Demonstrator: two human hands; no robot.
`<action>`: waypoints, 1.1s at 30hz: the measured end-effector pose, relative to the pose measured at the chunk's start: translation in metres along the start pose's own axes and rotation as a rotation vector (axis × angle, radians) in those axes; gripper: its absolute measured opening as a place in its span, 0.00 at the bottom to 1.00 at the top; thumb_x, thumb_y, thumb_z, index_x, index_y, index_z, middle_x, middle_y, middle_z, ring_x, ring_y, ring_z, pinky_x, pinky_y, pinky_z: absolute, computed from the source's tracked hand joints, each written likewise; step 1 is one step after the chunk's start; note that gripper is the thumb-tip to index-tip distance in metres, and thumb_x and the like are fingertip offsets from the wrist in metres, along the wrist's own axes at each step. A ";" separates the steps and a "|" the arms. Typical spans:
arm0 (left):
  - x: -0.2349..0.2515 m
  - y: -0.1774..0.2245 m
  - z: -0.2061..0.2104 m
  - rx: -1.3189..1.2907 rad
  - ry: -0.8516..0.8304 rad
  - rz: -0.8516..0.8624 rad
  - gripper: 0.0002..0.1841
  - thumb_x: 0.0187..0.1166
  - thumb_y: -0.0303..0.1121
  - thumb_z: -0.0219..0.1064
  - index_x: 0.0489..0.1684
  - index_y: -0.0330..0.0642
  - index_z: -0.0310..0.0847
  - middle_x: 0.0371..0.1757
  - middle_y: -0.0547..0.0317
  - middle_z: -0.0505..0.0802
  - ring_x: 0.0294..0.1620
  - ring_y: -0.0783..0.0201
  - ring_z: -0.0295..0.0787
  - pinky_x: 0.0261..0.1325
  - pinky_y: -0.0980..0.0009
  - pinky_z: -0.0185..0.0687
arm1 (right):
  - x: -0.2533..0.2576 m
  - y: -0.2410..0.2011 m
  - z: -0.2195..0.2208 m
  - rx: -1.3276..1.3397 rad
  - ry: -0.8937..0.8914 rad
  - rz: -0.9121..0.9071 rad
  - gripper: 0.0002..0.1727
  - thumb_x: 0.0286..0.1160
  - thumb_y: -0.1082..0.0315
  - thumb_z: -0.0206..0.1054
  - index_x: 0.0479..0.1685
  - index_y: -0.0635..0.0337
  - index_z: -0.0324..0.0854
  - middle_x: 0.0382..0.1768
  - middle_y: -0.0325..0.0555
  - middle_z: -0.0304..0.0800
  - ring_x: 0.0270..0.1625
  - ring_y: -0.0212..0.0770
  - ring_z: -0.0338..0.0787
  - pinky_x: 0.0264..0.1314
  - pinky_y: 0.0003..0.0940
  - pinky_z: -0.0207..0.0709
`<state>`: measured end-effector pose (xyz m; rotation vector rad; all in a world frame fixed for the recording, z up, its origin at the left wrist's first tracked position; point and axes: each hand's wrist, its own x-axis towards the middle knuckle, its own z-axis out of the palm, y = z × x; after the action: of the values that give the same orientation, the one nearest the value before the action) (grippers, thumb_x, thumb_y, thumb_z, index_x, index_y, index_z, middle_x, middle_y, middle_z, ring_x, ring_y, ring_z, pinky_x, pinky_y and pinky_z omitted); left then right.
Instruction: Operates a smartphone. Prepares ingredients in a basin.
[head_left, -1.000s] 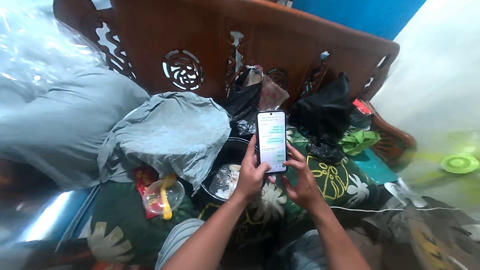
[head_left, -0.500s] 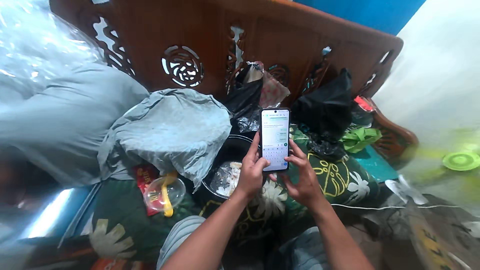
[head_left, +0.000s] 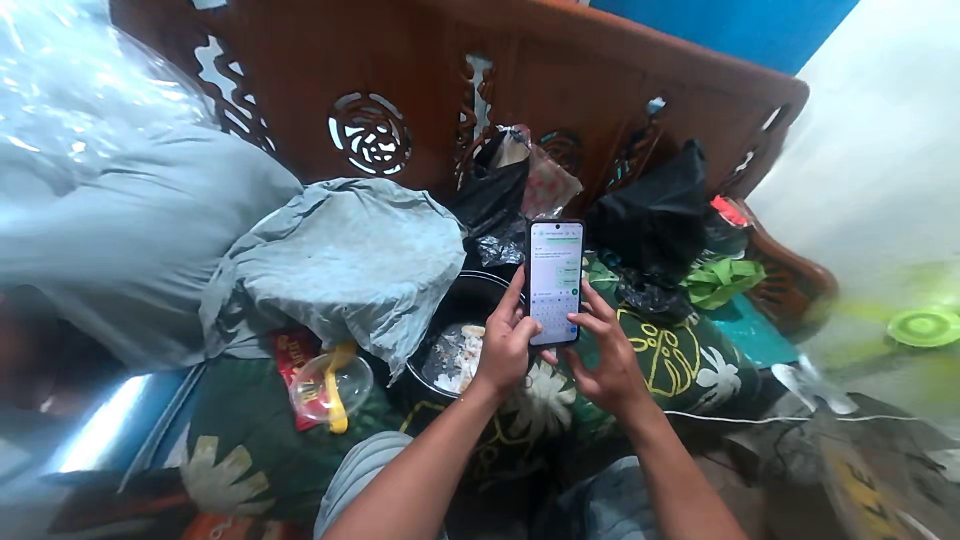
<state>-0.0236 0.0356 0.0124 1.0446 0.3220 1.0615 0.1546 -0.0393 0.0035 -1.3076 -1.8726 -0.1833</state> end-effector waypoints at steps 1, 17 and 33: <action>0.000 0.000 0.000 0.009 0.000 0.001 0.40 0.80 0.18 0.48 0.97 0.56 0.49 0.62 0.43 0.91 0.39 0.53 0.95 0.28 0.61 0.93 | 0.000 0.000 0.000 -0.001 -0.002 -0.002 0.27 0.73 0.63 0.76 0.73 0.50 0.77 0.87 0.57 0.67 0.81 0.52 0.80 0.77 0.50 0.83; -0.002 0.003 0.005 0.057 0.047 0.001 0.41 0.81 0.16 0.57 0.96 0.57 0.50 0.58 0.44 0.92 0.34 0.55 0.95 0.24 0.65 0.92 | 0.000 -0.003 -0.002 0.033 0.011 -0.022 0.17 0.73 0.62 0.76 0.59 0.51 0.81 0.84 0.56 0.70 0.67 0.44 0.90 0.63 0.40 0.90; -0.001 0.000 0.003 0.048 0.052 0.021 0.37 0.84 0.18 0.46 0.96 0.55 0.52 0.58 0.45 0.92 0.37 0.56 0.95 0.26 0.64 0.92 | -0.002 -0.002 -0.002 0.057 -0.011 -0.020 0.12 0.76 0.65 0.73 0.57 0.47 0.88 0.85 0.59 0.69 0.68 0.46 0.90 0.65 0.42 0.90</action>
<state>-0.0220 0.0331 0.0137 1.0663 0.3807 1.1054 0.1543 -0.0422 0.0039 -1.2541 -1.8874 -0.1319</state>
